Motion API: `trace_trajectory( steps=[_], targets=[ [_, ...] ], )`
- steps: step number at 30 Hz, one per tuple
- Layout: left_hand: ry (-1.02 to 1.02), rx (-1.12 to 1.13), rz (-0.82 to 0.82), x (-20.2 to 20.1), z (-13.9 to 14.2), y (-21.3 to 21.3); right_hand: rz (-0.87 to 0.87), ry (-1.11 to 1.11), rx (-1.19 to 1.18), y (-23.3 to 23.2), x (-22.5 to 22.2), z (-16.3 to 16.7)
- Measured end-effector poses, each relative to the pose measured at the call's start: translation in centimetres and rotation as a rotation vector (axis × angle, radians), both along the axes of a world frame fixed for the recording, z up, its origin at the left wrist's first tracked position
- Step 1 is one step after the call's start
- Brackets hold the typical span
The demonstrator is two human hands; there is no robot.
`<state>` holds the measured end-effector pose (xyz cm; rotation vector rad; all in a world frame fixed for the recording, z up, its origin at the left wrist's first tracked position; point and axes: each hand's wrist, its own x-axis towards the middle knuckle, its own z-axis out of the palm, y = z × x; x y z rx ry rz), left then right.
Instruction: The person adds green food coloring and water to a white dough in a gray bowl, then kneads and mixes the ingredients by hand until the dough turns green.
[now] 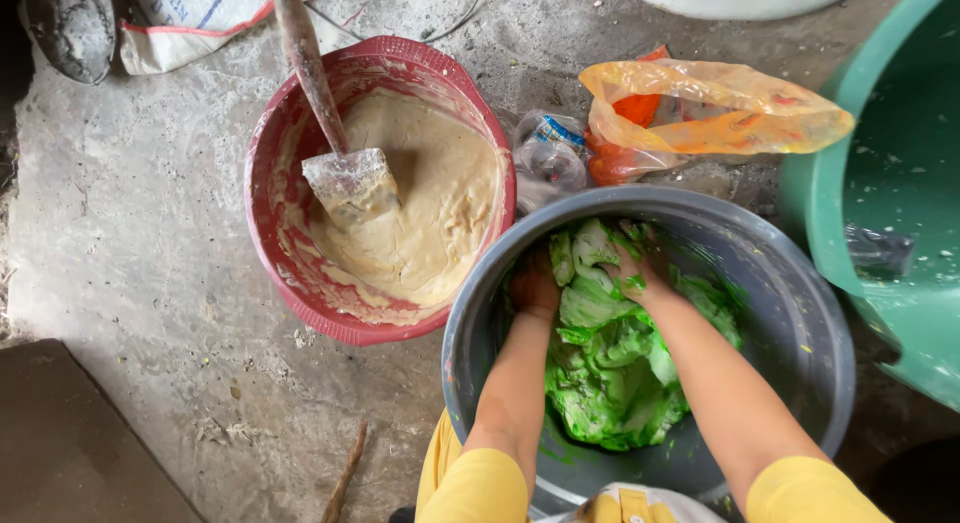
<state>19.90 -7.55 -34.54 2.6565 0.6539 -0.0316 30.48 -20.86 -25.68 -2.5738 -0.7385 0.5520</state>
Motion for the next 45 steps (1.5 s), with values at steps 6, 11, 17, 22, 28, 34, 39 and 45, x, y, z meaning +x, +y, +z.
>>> trace_trajectory(
  steps=[6,11,17,22,28,34,39,45],
  targets=[
    [-0.077,-0.404,-0.121,-4.8,8.0,0.1,0.06,0.138,0.197,-4.1,-4.6,4.5],
    [0.173,-0.338,-0.639,-15.7,12.9,-3.3,0.194,0.431,0.086,-14.2,-11.4,8.9],
    [0.307,-0.146,-0.778,-17.2,9.7,-11.2,0.06,0.177,-0.414,-13.7,-19.1,4.3],
    [0.323,0.032,-0.853,-13.4,5.6,-12.2,-0.161,0.382,-0.481,-12.8,-16.6,-0.5],
    [0.435,-0.111,-0.775,-7.8,2.6,-12.5,-0.385,0.382,-0.447,-11.9,-12.7,-3.4],
    [0.531,-0.166,-0.681,-3.1,4.0,-12.7,-0.32,0.408,-0.33,-12.8,-8.8,-2.7],
    [0.156,-0.543,-0.264,-8.4,9.6,-10.7,-0.007,0.488,0.041,-13.9,-8.3,2.6],
    [-0.264,-0.334,0.658,-10.0,8.8,-6.9,-1.062,0.23,0.595,-14.8,-13.1,5.1]
  ],
)
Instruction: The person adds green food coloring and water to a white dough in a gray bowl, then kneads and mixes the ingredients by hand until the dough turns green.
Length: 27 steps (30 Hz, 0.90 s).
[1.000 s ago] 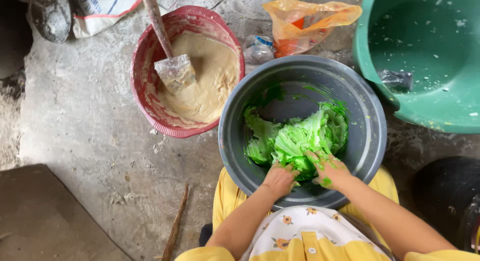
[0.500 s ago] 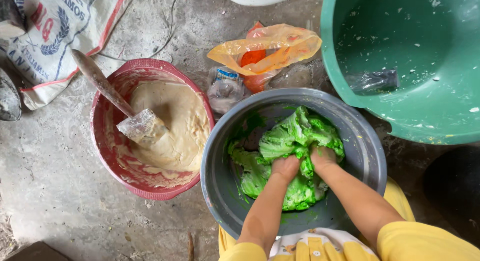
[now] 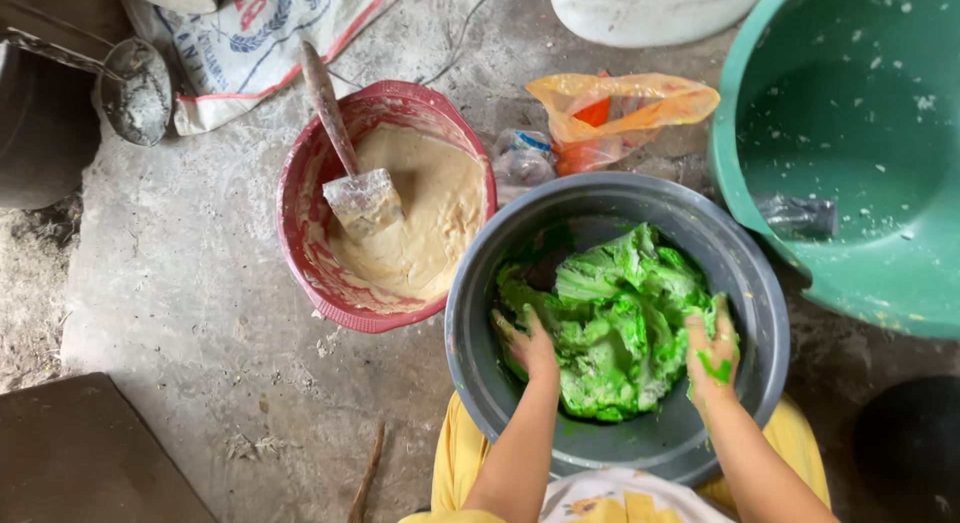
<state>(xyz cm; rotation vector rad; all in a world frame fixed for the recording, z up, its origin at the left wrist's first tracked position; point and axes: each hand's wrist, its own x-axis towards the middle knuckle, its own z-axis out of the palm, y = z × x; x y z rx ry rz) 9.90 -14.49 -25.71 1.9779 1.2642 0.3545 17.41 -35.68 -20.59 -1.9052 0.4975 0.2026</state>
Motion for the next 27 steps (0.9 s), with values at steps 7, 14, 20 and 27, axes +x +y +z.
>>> trace_trajectory(
  steps=[7,14,20,27],
  targets=[
    [0.0,0.191,-0.055,5.9,-4.7,0.7,-0.168,0.132,0.261,3.3,6.6,-4.6],
    [-0.213,0.026,-0.395,9.5,-4.0,3.4,0.287,-0.065,0.115,5.7,8.9,-4.7],
    [-0.44,-0.962,-0.385,14.5,-7.5,5.0,0.618,-0.156,-0.263,7.5,12.5,-6.5],
    [-0.124,-0.941,-0.373,14.1,-1.9,4.5,0.884,-0.028,-0.155,6.8,12.0,-0.7]
  ],
)
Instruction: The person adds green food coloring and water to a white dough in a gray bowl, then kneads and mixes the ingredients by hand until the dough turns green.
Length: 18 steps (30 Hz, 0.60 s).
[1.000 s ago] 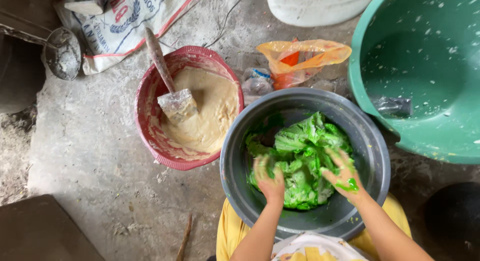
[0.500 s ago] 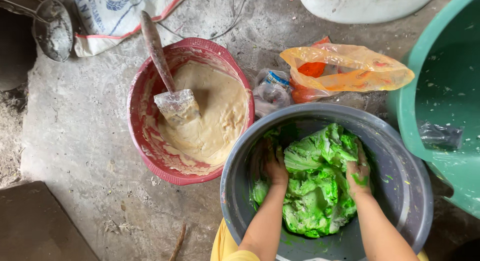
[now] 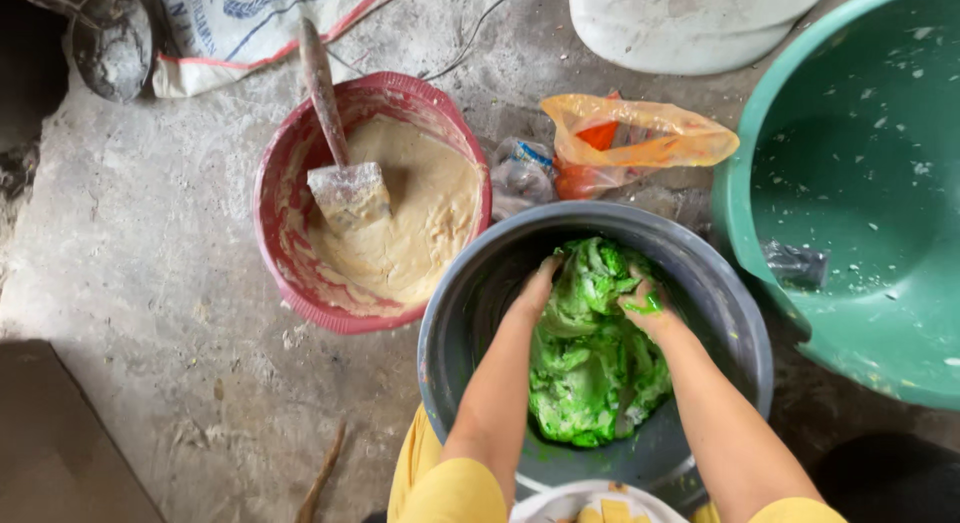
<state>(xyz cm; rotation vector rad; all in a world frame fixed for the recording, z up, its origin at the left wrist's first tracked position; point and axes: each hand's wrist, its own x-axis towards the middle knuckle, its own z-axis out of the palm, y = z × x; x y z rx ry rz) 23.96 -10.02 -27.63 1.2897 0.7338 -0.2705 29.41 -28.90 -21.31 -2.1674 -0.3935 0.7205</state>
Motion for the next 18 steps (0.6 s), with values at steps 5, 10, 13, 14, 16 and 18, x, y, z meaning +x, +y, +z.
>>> trace_trajectory(
  steps=[5,10,13,14,16,18],
  targets=[
    [-0.269,0.574,-0.643,-11.4,7.0,-1.1,0.337,-0.034,0.024,-6.2,-8.4,4.9],
    [-0.367,1.076,-0.909,-21.6,6.1,-8.8,0.537,-0.191,-0.1,-6.3,-18.1,3.4],
    [-0.37,1.302,-0.99,-21.5,2.3,-10.8,0.456,0.051,-0.658,-3.7,-19.8,0.0],
    [-0.306,1.248,-1.037,-21.2,1.3,-11.0,0.32,0.124,-0.646,-3.5,-19.9,-0.8],
    [-0.207,1.159,-1.127,-19.9,-0.2,-11.0,0.165,0.176,-0.686,-2.8,-19.2,-2.7],
    [-0.136,1.088,-1.228,-18.2,-1.1,-10.4,0.135,0.128,-0.749,-2.2,-18.0,-4.1]
  ],
)
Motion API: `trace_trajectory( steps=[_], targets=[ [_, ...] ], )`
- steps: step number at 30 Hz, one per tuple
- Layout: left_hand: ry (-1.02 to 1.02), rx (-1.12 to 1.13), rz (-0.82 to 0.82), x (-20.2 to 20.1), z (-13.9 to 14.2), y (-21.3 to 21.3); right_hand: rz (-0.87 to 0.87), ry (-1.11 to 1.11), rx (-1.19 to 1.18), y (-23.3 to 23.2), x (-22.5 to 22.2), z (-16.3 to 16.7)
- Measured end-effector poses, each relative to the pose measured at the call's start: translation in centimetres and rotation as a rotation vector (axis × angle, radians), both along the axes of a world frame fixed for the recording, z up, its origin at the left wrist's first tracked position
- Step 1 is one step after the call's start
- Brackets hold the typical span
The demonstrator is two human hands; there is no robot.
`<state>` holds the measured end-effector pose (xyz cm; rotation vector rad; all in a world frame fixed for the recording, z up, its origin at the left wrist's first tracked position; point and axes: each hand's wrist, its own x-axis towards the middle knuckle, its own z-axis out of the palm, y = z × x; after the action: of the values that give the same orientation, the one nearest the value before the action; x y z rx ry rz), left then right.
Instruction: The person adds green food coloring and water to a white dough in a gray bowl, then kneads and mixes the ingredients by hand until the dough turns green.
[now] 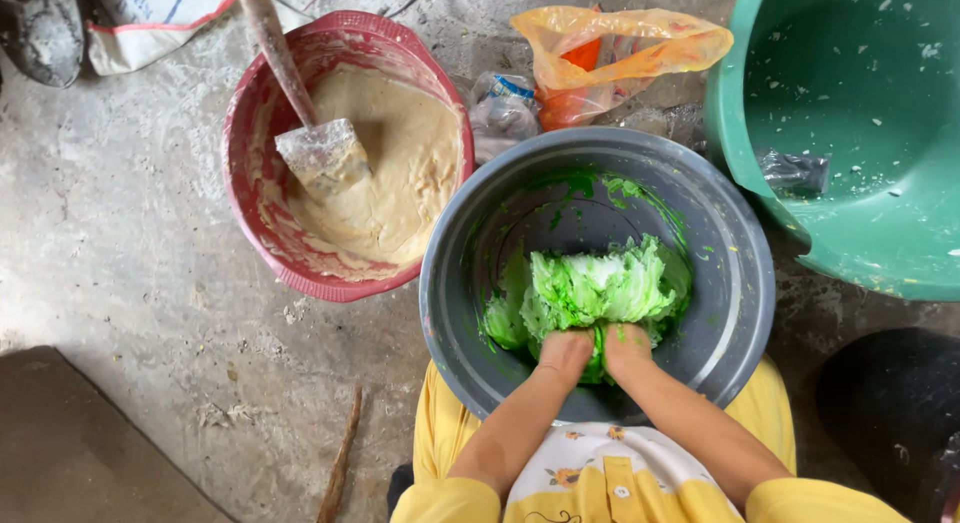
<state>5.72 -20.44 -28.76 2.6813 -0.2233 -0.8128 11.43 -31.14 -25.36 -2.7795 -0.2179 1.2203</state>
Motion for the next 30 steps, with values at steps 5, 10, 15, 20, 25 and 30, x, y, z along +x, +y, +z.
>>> trace_trajectory(
  steps=[5,10,15,20,25,30],
  targets=[
    [0.045,-0.074,0.003,5.0,-1.2,2.3,0.037,-0.139,-0.059,1.4,4.1,-1.6],
    [0.139,-0.045,0.107,6.2,0.9,2.2,0.26,0.055,-0.001,0.9,7.2,0.4],
    [-0.172,-0.551,0.46,1.5,5.9,5.1,-0.197,-0.144,0.681,-2.2,2.9,5.1],
    [-0.549,-0.213,0.591,4.0,6.1,3.9,-1.555,-0.195,0.966,-1.8,0.7,5.2],
    [-0.513,-0.169,0.685,11.1,2.7,5.0,-1.552,-0.214,1.019,-0.3,7.9,3.1],
    [-0.387,-0.016,0.692,15.9,0.6,5.9,-1.084,-0.344,0.981,-0.4,13.1,1.0]
  ],
)
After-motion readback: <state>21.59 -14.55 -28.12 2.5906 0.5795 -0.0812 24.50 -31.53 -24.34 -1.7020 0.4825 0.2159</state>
